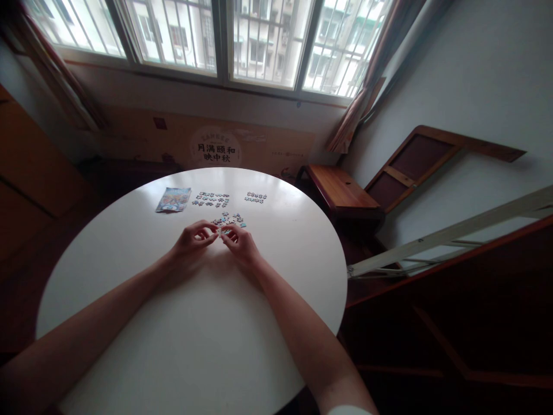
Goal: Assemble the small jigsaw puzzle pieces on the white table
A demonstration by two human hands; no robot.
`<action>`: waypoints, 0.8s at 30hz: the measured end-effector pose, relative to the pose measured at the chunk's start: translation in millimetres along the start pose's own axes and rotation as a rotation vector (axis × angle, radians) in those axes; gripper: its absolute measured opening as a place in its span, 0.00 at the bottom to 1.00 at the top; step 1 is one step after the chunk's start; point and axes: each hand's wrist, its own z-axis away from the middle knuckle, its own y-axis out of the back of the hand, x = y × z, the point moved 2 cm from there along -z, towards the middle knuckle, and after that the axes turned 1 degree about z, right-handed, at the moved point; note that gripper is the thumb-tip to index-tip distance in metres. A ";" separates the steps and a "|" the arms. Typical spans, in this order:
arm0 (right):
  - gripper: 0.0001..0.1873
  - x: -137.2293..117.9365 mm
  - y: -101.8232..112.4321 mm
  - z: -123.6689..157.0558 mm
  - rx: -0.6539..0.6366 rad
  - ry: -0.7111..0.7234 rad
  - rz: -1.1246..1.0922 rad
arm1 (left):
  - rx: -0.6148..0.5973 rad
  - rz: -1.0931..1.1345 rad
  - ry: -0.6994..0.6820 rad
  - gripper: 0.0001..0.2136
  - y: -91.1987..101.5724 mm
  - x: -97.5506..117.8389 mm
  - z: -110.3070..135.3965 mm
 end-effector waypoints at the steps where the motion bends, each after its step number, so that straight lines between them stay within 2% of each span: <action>1: 0.15 0.0 -0.3 0.0 0.000 -0.002 -0.001 | 0.002 -0.002 0.002 0.11 0.0 0.3 0.0; 5: 0.15 -0.7 -0.9 0.8 0.023 -0.004 0.013 | 0.027 -0.012 0.015 0.11 0.8 -0.3 0.1; 10: 0.09 -6.1 -0.1 3.4 0.068 0.053 0.099 | 0.050 -0.056 0.013 0.12 1.7 -3.3 0.1; 14: 0.07 -11.5 -0.1 4.9 0.034 0.109 0.178 | 0.030 -0.068 0.002 0.11 0.5 -2.2 0.9; 19: 0.07 -14.3 0.3 5.6 0.003 0.109 0.242 | 0.020 -0.097 -0.024 0.11 -1.0 -1.7 3.2; 24: 0.06 -13.0 -0.2 5.0 0.039 0.109 0.212 | 0.008 -0.089 -0.017 0.11 -0.8 -4.2 2.5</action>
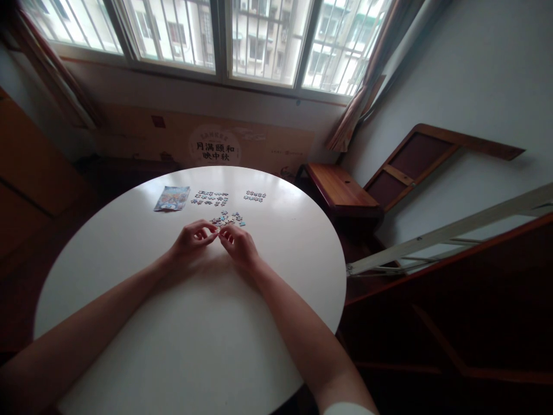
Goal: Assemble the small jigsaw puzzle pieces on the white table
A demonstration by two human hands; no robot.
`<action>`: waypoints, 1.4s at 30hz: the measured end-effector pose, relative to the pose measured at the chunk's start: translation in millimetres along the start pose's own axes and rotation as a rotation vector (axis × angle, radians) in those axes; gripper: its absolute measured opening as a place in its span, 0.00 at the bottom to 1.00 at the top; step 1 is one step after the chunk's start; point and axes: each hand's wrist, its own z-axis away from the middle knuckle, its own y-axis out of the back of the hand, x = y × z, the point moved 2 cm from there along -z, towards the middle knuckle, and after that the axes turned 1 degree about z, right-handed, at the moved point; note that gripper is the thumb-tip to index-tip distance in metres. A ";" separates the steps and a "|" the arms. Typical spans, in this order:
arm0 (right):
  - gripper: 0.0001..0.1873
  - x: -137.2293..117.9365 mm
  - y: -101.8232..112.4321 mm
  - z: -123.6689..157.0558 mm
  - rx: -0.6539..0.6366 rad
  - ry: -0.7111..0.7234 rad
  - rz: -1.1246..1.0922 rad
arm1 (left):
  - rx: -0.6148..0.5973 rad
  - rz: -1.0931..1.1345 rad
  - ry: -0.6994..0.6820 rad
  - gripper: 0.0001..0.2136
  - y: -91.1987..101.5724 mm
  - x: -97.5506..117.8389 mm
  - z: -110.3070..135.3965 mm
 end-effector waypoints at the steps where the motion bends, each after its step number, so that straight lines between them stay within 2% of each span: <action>1: 0.06 1.1 -0.2 -0.8 0.024 -0.016 -0.029 | 0.000 0.005 0.005 0.11 0.2 0.1 -0.4; 5: 0.10 8.9 -0.1 -6.4 0.155 -0.175 -0.289 | 0.049 0.009 0.001 0.09 2.0 4.3 -0.9; 8: 0.13 13.6 0.4 -10.1 0.210 -0.308 -0.535 | 0.170 -0.026 -0.051 0.06 5.5 10.6 0.9; 11: 0.15 14.2 -0.1 -10.9 0.187 -0.415 -0.690 | 0.224 -0.063 -0.101 0.05 7.1 16.3 3.5; 15: 0.16 11.6 -2.4 -10.0 0.109 -0.513 -0.850 | 0.190 -0.105 -0.150 0.05 5.9 19.7 5.6; 19: 0.14 9.6 -2.0 -10.2 0.095 -0.563 -0.951 | 0.189 -0.104 -0.195 0.05 5.2 19.1 5.9; 26: 0.12 10.4 -2.8 -9.6 0.089 -0.571 -1.024 | 0.189 -0.105 -0.274 0.06 4.3 15.4 5.0; 33: 0.11 14.7 -6.2 -10.2 0.082 -0.548 -1.019 | 0.177 -0.122 -0.282 0.05 4.3 13.7 5.3; 39: 0.13 13.7 -7.6 -10.2 0.075 -0.519 -0.921 | 0.183 -0.109 -0.241 0.04 4.1 13.2 4.7; 42: 0.14 13.6 -7.6 -9.5 0.123 -0.477 -0.818 | 0.194 -0.021 -0.157 0.06 4.6 12.5 2.7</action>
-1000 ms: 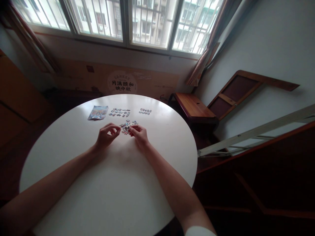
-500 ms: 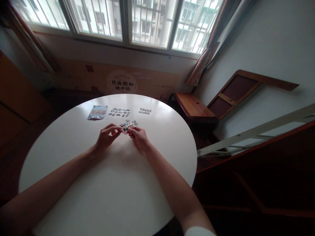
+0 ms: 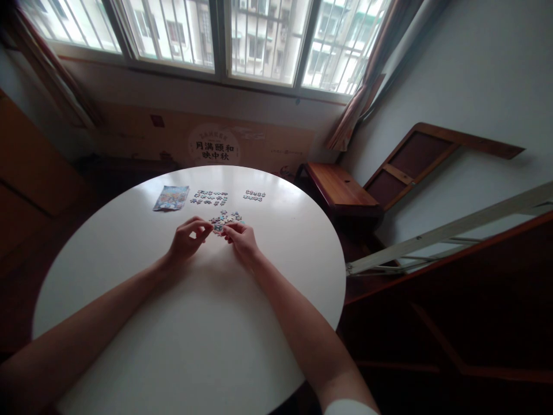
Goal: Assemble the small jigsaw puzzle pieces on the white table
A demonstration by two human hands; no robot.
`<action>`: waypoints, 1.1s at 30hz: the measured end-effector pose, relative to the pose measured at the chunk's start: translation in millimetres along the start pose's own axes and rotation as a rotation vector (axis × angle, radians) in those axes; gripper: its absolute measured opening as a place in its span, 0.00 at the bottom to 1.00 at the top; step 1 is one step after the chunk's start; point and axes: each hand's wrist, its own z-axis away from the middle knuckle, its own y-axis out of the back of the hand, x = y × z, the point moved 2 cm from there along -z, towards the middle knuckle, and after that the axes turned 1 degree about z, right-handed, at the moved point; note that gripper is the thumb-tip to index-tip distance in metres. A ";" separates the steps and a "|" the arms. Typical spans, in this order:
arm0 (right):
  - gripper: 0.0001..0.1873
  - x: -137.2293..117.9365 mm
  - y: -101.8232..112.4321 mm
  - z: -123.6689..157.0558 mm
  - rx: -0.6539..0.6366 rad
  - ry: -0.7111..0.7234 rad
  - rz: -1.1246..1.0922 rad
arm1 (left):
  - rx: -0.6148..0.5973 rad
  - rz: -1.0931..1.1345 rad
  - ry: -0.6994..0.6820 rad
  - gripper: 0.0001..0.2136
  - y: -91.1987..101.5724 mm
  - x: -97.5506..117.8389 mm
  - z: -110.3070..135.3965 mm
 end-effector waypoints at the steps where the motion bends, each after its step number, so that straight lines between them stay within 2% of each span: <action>1: 0.14 -0.4 0.5 0.3 0.027 0.038 0.042 | 0.016 0.038 0.045 0.07 0.3 -0.9 -0.8; 5: 0.12 -3.9 2.7 2.2 0.101 0.197 0.254 | 0.077 0.158 0.194 0.09 1.4 -6.0 -3.5; 10: 0.12 -3.6 3.3 3.4 0.071 0.266 0.381 | 0.046 0.202 0.223 0.10 0.2 -9.7 -3.2; 16: 0.13 1.0 3.0 3.0 0.014 0.281 0.404 | 0.035 0.193 0.226 0.10 -0.7 -9.9 -2.5; 33: 0.13 -1.2 3.2 3.3 0.047 0.284 0.380 | -0.029 0.164 0.167 0.10 -1.6 -5.0 -2.6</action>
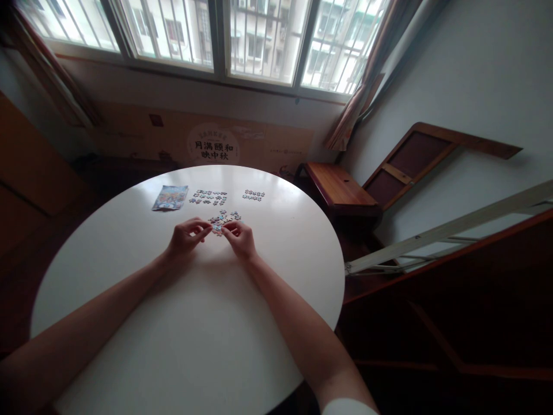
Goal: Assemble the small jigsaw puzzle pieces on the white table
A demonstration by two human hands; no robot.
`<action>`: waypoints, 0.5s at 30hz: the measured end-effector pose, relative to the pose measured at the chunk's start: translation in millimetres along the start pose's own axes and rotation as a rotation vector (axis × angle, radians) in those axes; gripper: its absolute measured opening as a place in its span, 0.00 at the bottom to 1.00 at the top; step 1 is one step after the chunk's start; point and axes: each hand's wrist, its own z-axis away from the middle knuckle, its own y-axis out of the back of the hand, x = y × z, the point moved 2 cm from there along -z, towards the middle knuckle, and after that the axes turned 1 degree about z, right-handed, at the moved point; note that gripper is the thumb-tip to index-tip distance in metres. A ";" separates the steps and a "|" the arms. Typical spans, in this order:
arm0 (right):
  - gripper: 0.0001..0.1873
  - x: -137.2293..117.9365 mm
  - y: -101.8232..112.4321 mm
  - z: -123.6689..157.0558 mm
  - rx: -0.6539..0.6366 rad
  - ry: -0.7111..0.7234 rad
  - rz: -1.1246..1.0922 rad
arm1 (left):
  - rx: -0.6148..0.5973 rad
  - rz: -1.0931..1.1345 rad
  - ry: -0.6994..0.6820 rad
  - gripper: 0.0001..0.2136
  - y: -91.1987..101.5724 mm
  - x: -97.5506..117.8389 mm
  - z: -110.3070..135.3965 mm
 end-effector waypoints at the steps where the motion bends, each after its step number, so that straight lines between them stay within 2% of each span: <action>1: 0.13 0.4 -0.1 0.0 0.001 -0.003 0.003 | -0.005 -0.001 -0.005 0.10 0.0 -0.2 0.0; 8: 0.13 2.7 -0.6 -0.2 0.003 -0.007 0.007 | 0.032 0.009 0.015 0.10 0.3 1.2 0.1; 15: 0.12 1.4 -0.1 -0.2 -0.003 0.003 0.008 | 0.002 0.015 0.013 0.10 -0.6 1.8 0.1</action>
